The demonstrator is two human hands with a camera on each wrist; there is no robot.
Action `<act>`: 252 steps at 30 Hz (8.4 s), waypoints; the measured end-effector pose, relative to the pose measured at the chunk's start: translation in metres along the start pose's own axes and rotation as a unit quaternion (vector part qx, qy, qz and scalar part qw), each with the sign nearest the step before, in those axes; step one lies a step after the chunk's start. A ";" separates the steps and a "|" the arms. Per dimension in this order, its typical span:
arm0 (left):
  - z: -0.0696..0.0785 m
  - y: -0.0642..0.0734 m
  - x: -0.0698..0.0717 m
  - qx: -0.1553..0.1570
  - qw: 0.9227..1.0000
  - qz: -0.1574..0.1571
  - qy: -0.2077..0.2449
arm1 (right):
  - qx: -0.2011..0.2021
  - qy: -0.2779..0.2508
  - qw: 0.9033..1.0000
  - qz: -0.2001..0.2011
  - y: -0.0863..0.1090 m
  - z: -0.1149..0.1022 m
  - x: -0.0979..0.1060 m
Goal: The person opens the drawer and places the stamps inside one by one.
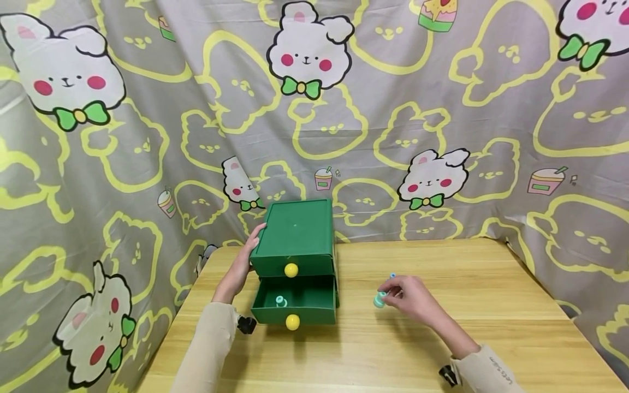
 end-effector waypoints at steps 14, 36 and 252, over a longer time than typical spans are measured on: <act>-0.002 -0.003 0.000 0.001 1.000 0.002 -0.004 | 0.014 -0.003 1.000 -0.002 -0.008 -0.021 -0.006; 0.000 0.000 -0.002 0.006 1.000 0.004 -0.003 | 0.069 -0.004 0.996 -0.047 -0.037 -0.078 -0.027; -0.005 -0.001 -0.004 -0.007 1.000 0.002 -0.003 | -0.115 -0.007 0.993 0.012 -0.023 0.049 -0.044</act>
Point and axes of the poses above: each hand's wrist, its own y-axis away from the middle knuckle, its own x-axis out of the back of the hand, z = x × y, the point moved 1 cm from there along -y, towards the middle knuckle, and after that the axes turned 2 degrees about -z, right-handed, at the moved point
